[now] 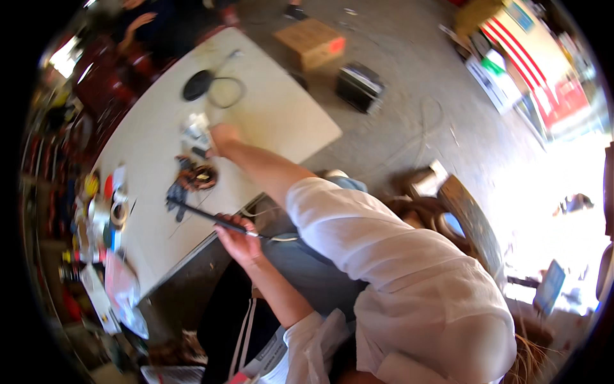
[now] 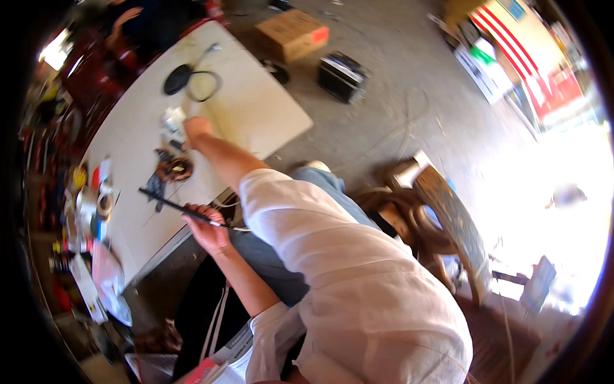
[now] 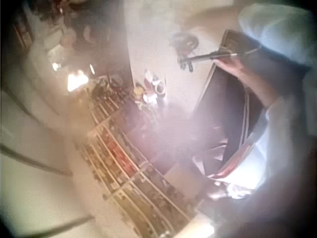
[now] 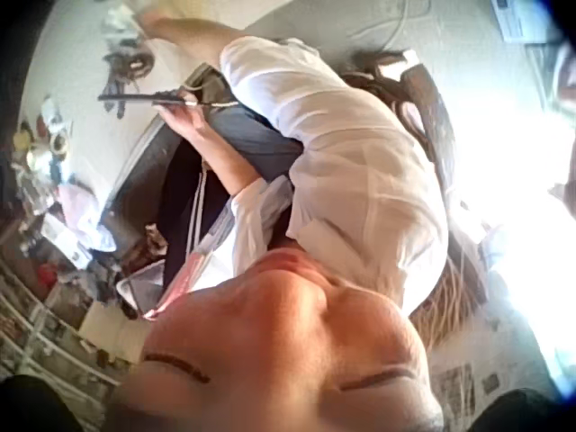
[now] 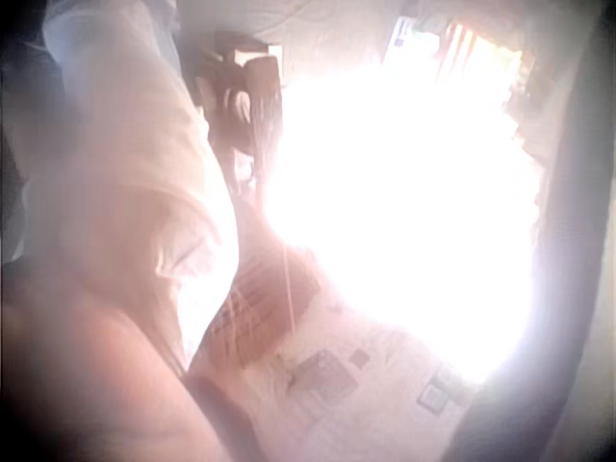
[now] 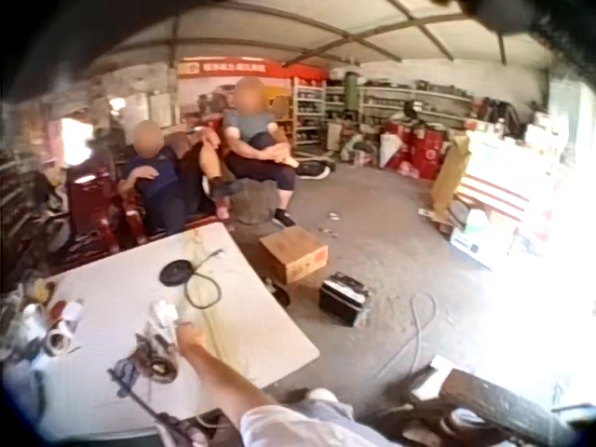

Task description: The person puts on gloves and uses a screwdriver to disassemble a small cylindrical electronic component on a cluttered table. They remove a screw, separate the casing, and inspect the internal copper windings and core.

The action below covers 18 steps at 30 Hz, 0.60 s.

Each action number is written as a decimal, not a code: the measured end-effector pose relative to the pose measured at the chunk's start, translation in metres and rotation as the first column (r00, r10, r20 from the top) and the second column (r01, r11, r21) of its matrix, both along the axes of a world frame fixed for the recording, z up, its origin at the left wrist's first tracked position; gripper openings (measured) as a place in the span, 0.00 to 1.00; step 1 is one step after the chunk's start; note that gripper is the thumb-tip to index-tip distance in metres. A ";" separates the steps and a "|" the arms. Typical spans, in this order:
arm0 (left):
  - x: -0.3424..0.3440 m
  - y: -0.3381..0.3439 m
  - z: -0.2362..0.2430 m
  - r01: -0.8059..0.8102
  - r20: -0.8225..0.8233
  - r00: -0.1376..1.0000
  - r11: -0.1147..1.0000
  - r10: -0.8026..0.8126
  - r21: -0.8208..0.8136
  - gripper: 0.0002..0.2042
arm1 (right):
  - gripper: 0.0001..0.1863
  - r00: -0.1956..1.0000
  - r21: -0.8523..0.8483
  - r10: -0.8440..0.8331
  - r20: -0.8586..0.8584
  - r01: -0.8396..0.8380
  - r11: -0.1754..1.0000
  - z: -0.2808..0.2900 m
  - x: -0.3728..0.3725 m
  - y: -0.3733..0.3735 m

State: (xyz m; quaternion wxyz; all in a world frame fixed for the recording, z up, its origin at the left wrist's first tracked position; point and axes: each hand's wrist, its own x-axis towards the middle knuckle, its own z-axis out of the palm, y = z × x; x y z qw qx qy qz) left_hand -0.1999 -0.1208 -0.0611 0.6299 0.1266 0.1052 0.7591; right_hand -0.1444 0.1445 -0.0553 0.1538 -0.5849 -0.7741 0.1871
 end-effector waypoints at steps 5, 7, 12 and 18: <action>-0.005 0.005 0.003 0.119 -0.005 0.993 0.991 -0.119 0.064 0.14 | 0.26 0.998 0.044 -0.047 -0.038 0.049 0.998 0.034 0.083 -0.009; -0.012 0.007 0.004 0.189 -0.033 0.982 0.970 -0.186 0.155 0.15 | 0.27 0.995 0.051 -0.095 -0.018 0.096 0.994 0.058 0.133 -0.006; 0.016 0.022 -0.001 0.095 -0.208 0.974 0.995 -0.089 0.020 0.17 | 0.28 0.875 0.331 -0.481 0.052 0.439 0.835 0.132 0.335 -0.012; 0.064 0.049 0.034 0.102 -0.402 0.915 0.988 -0.047 0.118 0.14 | 0.17 0.739 0.779 -0.667 -0.094 0.472 0.413 0.302 0.551 -0.078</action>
